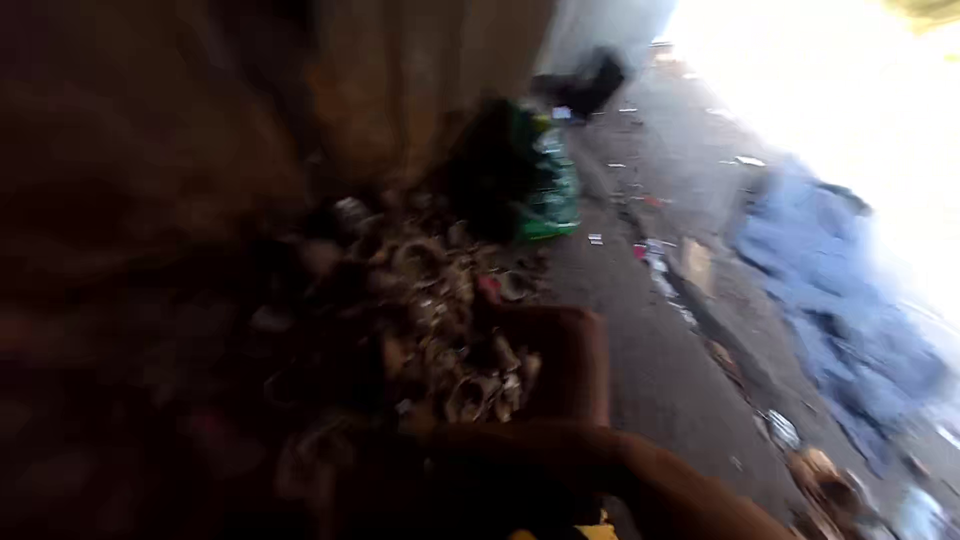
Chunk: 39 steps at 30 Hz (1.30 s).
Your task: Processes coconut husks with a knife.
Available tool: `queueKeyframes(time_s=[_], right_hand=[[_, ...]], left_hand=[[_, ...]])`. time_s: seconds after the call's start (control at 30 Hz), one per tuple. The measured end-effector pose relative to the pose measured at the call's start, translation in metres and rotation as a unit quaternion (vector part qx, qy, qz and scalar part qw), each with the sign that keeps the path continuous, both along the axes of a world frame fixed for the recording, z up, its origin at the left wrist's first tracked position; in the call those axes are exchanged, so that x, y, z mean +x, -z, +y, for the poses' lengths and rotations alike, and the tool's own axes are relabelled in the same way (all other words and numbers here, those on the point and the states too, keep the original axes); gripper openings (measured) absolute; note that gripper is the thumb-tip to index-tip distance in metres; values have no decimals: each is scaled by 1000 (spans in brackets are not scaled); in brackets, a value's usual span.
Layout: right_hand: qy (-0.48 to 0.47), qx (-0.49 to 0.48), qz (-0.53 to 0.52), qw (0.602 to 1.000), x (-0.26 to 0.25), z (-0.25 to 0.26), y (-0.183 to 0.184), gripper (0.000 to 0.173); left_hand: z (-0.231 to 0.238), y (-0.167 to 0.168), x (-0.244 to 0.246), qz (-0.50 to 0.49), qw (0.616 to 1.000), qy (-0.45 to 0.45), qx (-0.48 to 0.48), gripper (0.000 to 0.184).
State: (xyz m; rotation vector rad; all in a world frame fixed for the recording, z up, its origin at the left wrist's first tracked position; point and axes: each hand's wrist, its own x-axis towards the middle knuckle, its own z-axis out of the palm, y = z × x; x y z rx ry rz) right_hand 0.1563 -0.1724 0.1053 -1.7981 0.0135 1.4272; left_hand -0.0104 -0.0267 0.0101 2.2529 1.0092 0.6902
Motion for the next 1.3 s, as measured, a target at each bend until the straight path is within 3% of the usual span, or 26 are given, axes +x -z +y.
queueKeyframes(time_s=[0.07, 0.13, 0.2, 0.27, 0.3, 0.33, 0.43, 0.5, 0.6, 0.77, 0.83, 0.93, 1.07, 1.17, 1.23, 1.3], right_hand=[[49, -7, 50, 998, -10, -8, 31, 32], [130, 22, 58, 990, -35, -13, 40, 28], [164, 119, 19, 979, -56, -20, 38, 24], [16, 219, -162, 962, -59, -32, 25, 22], [-73, 223, -238, 942, -56, -37, 14, 30], [-103, 211, -274, 932, -56, -42, 3, 33], [61, 180, -287, 939, -66, -45, -13, 24], [151, 165, -240, 945, -59, -29, -6, 22], [158, 148, -193, 957, -29, -6, 28, 26], [-23, 323, -258, 910, 29, 23, 73, 30], [-143, 349, -299, 876, 43, 32, 62, 31], [-308, 286, -333, 844, 48, 33, 15, 35], [-252, 147, -249, 924, 40, 13, -28, 35], [-115, 45, -56, 991, 30, 10, -9, 24], [-7, 1, 101, 995, 14, 15, 14, 14], [71, 4, 210, 975, -3, 12, 29, 18]], left_hand=[[-10, -31, 28, -18, 995, -70, -73, 36], [-6, -28, 28, 14, 996, -84, -22, 35], [-3, -30, 22, 74, 994, -76, -6, 37], [-3, -31, 21, 97, 992, -83, -21, 38], [-2, -31, 21, 93, 992, -81, -33, 39], [-1, -30, 21, 84, 992, -80, -45, 40], [0, -26, 24, 72, 993, -74, -56, 41], [3, -22, 27, 80, 993, -78, -25, 40], [4, -24, 26, 115, 990, -82, -3, 40], [6, -31, 28, 137, 987, -79, -2, 40], [5, -28, 24, 121, 990, -77, -2, 41], [4, -25, 25, 100, 992, -82, -4, 41], [4, -18, 26, 81, 992, -92, 23, 39], [2, -13, 25, 86, 991, -96, 40, 37], [1, -13, 25, 92, 990, -98, 51, 36], [3, -14, 24, 91, 989, -101, 61, 36]])
